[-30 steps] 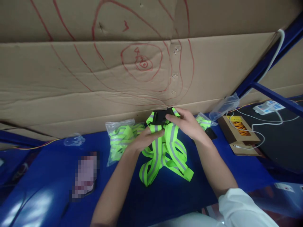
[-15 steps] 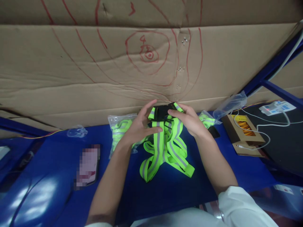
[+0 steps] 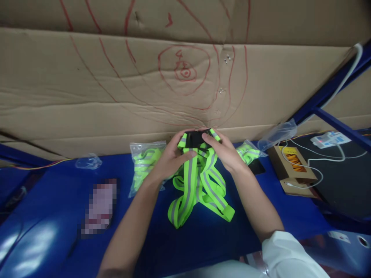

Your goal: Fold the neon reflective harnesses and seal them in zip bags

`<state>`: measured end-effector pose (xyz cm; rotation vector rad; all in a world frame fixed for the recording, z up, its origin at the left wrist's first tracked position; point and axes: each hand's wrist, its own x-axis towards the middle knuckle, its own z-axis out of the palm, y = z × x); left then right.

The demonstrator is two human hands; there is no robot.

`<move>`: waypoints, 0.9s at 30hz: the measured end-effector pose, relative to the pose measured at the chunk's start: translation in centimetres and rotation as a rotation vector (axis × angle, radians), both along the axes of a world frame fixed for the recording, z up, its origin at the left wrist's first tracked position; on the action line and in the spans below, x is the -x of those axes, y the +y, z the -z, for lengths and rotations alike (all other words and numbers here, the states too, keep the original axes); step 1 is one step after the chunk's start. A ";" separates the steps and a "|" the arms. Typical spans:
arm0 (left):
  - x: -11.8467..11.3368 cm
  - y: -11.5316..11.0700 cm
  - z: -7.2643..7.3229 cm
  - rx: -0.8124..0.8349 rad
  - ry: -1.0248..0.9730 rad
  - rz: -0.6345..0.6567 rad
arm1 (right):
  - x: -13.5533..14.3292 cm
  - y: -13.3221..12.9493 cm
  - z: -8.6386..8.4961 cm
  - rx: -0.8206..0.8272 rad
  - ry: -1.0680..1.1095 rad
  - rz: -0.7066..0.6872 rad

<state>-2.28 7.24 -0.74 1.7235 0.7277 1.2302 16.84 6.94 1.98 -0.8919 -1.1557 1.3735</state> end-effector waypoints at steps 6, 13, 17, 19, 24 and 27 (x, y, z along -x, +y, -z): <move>-0.2 -0.2 -0.6 0.113 0.011 0.014 | 0.1 0.2 0.2 0.049 0.070 0.072; -0.5 0.3 0.1 0.161 -0.166 -0.260 | -0.5 -0.3 -0.2 -0.271 -0.156 -0.188; -0.5 0.0 -0.1 0.113 -0.153 -0.288 | -0.2 0.2 0.5 -0.302 -0.276 -0.168; -0.4 -0.2 -0.2 0.076 -0.105 -0.308 | -0.1 0.3 0.7 -0.302 -0.314 -0.062; -0.6 -0.6 -0.5 0.109 -0.093 -0.247 | 0.4 0.0 0.8 -0.265 -0.097 0.125; -0.8 -0.8 -0.3 0.159 -0.181 -0.138 | 0.9 -0.2 1.0 -0.250 0.005 0.151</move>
